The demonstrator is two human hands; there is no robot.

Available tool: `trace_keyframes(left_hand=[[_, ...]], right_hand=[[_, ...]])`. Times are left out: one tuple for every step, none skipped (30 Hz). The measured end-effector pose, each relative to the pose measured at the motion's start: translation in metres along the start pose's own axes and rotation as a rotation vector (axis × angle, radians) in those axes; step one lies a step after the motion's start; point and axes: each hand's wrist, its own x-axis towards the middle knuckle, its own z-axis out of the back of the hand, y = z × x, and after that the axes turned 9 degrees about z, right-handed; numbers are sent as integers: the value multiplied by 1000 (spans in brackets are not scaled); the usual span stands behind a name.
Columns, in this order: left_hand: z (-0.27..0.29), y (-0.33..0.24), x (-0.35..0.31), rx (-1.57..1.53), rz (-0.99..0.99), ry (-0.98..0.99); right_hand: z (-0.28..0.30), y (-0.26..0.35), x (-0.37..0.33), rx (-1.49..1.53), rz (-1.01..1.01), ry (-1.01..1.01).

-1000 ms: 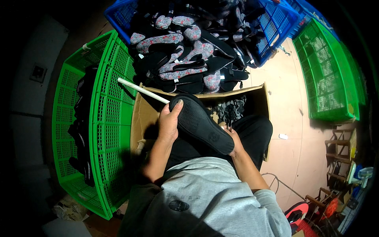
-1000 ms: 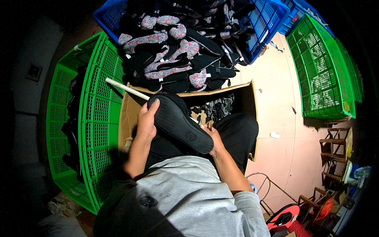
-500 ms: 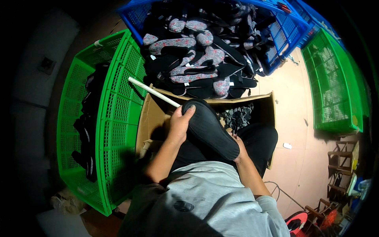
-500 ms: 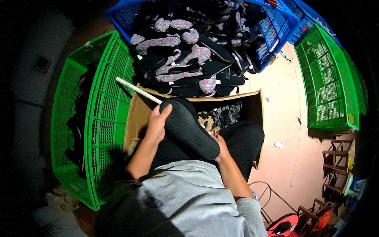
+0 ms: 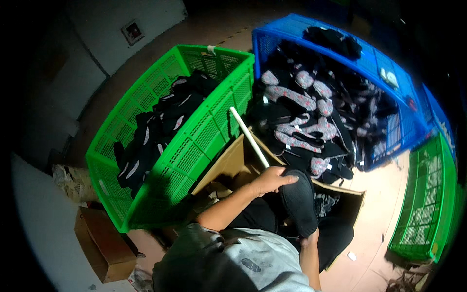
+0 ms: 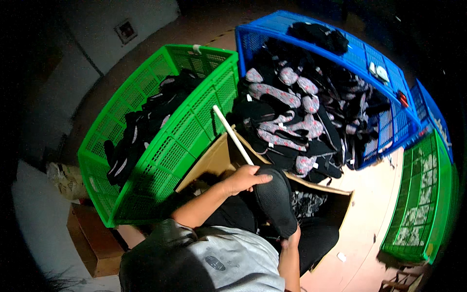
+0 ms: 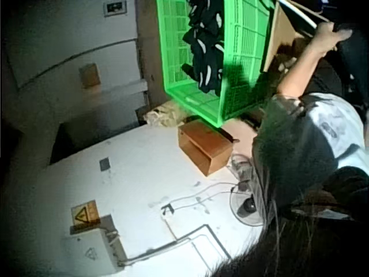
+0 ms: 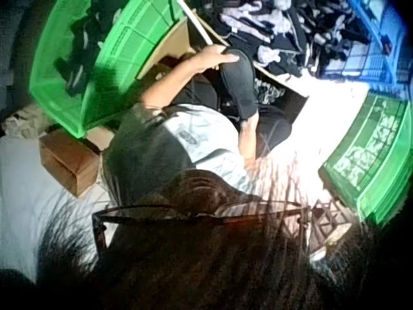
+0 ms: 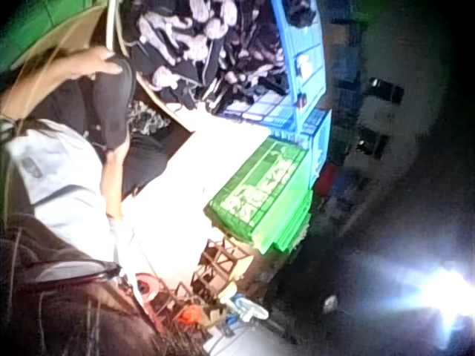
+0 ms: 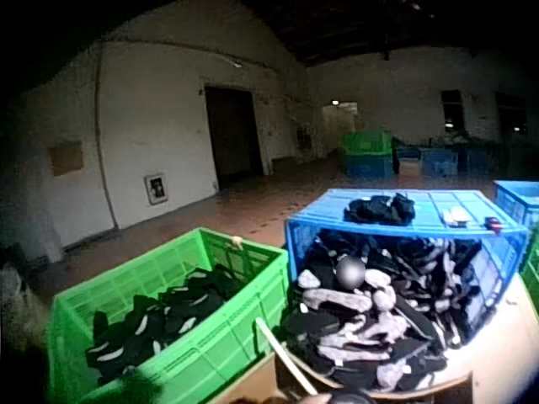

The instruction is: The person sits on the floor and sews the upper fabric onto the sole of a slipper using a needle and thread. They pull the thread tight, inspect the stitching, and then place the finished slipper into a green crate before picking up another slipper to repeat the process.

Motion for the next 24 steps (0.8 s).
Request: trace_keyframes(left_hand=[[10, -4, -3, -77, -9, -70], [19, -9, -5, -154, -19, -135], [30, -14, -8, -294, -83, -274], [44, -21, -13, -434, -149, -411], [55, -41, -25, -572, -277, -524], [71, -48, -29, -804, -416, -611], [79, -69, -45, -933, -618, -669], [97, -74, -50, -951, -893, -575], [106, -75, -53, -922, -953, -599], [111, -77, -54, -892, -1013, -622], [111, -74, -56, -845, -998, -659], [107, -70, -58, -797, -982, -694], [100, -67, -61, -788, -932, -673], [92, -62, -59, -747, -892, -721], [88, -54, -53, -764, -829, -709], [85, -46, -46, -780, -767, -696], [81, -40, -41, -837, -717, -677], [79, -35, -36, -874, -687, -644], [77, -31, -32, -856, -672, -635], [74, -30, -29, -838, -656, -622], [71, -29, -24, -840, -656, -626], [70, -28, -20, -814, -653, -626], [68, -29, -17, -783, -651, -623], [66, -31, -13, -751, -648, -618]], right_hand=[[18, -16, 20, 144, 102, 195], [34, -29, 44, 291, 200, 389], [19, -20, 25, 280, 177, 301], [19, -21, 29, 264, 174, 320], [21, -20, 29, 261, 184, 311], [22, -20, 29, 258, 190, 305], [22, -22, 31, 266, 190, 307], [22, -23, 33, 258, 188, 321], [24, -24, 35, 255, 187, 327], [25, -24, 37, 253, 187, 332], [24, -23, 36, 253, 174, 343], [23, -24, 37, 242, 172, 337], [22, -25, 39, 233, 170, 329], [21, -26, 40, 221, 167, 322], [20, -24, 37, 213, 165, 318], [20, -24, 36, 211, 168, 321], [20, -23, 34, 208, 171, 324], [20, -23, 32, 205, 173, 328], [18, -23, 30, 211, 180, 330], [18, -22, 29, 219, 173, 334], [18, -22, 28, 227, 165, 339], [18, -21, 28, 236, 158, 343], [18, -21, 29, 249, 155, 335], [20, -22, 32, 241, 156, 330]])
